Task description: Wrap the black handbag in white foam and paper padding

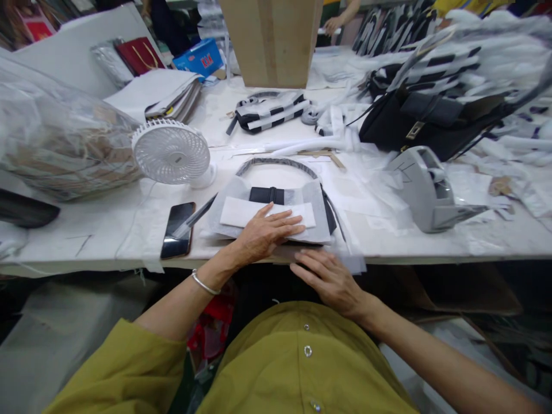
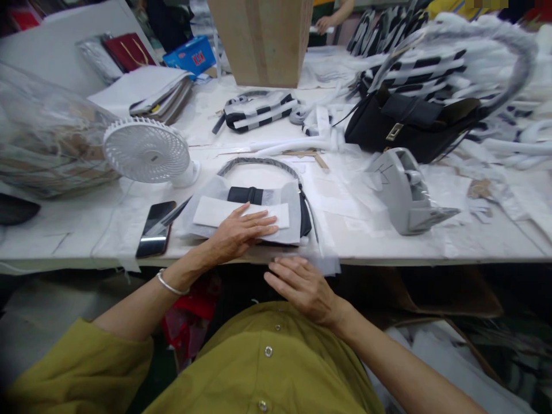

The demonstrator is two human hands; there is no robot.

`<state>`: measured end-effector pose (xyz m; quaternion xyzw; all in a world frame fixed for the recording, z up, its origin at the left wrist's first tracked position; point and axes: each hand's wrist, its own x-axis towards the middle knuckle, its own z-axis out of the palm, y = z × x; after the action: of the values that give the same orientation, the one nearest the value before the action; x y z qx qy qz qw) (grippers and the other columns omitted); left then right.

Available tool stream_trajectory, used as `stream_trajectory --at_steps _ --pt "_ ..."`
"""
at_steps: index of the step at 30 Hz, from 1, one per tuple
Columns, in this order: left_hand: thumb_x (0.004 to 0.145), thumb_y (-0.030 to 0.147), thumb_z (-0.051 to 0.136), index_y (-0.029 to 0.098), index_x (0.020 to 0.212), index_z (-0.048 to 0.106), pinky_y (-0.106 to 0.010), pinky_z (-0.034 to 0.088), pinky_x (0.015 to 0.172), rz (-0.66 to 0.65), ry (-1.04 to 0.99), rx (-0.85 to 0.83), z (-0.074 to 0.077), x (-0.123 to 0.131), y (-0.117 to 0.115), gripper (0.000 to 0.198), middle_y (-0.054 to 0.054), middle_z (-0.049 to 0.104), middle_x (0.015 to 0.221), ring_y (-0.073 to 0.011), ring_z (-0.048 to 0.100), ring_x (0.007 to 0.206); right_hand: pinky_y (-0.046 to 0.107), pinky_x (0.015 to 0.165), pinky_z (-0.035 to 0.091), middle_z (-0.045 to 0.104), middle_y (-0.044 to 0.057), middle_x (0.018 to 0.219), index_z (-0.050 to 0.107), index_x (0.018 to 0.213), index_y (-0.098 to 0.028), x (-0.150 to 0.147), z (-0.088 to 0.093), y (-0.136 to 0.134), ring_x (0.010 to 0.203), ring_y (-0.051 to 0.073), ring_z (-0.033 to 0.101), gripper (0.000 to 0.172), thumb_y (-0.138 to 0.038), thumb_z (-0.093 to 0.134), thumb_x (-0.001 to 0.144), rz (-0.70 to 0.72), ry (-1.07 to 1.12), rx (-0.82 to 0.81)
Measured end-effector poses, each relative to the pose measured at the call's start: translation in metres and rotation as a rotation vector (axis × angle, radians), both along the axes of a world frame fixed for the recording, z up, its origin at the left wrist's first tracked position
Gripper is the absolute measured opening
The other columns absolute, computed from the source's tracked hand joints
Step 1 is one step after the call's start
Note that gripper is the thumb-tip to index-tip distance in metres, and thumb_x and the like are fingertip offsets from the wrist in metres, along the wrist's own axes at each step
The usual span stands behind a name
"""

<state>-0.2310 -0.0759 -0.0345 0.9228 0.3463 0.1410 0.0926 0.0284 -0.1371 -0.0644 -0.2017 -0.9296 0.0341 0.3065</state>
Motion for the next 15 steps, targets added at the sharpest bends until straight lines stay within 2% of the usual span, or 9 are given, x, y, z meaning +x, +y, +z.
stream_trajectory --at_steps 3,7,11,15 --pt "0.092 0.011 0.048 0.029 0.139 0.048 -0.051 0.016 0.120 -0.001 -0.007 -0.002 0.004 0.000 0.000 0.051 -0.005 0.053 0.146 -0.0199 0.043 0.139 0.042 0.102 0.045 0.064 0.009 0.134 0.056 0.136 -0.022 -0.017 -0.017 0.010 0.124 0.024 0.057 0.040 -0.013 0.042 0.100 -0.084 -0.120 0.032" --pt "0.093 0.014 0.049 0.029 0.139 0.049 -0.051 0.016 0.120 -0.005 -0.010 -0.014 0.006 0.002 -0.001 0.048 -0.005 0.053 0.145 -0.0202 0.043 0.139 0.040 0.094 0.044 0.069 0.006 0.125 0.061 0.130 -0.022 -0.037 -0.031 0.023 0.115 0.025 0.059 0.035 -0.015 0.049 0.098 -0.097 -0.136 0.105" --pt "0.094 0.013 0.049 0.029 0.138 0.048 -0.051 0.016 0.120 0.007 -0.021 -0.020 0.004 0.002 0.000 0.047 -0.005 0.052 0.146 -0.0198 0.042 0.140 0.038 0.087 0.044 0.075 0.006 0.109 0.068 0.118 -0.022 -0.045 -0.029 0.024 0.102 0.022 0.063 0.027 -0.016 0.051 0.097 -0.102 -0.009 0.038" --pt "0.093 0.010 0.050 0.028 0.139 0.048 -0.053 0.017 0.119 0.015 -0.039 -0.010 0.003 0.002 0.001 0.049 -0.005 0.054 0.144 -0.0198 0.044 0.139 0.036 0.081 0.045 0.076 0.005 0.093 0.070 0.103 -0.019 -0.032 -0.015 0.026 0.085 0.019 0.065 0.025 -0.011 0.047 0.097 -0.042 0.132 -0.068"
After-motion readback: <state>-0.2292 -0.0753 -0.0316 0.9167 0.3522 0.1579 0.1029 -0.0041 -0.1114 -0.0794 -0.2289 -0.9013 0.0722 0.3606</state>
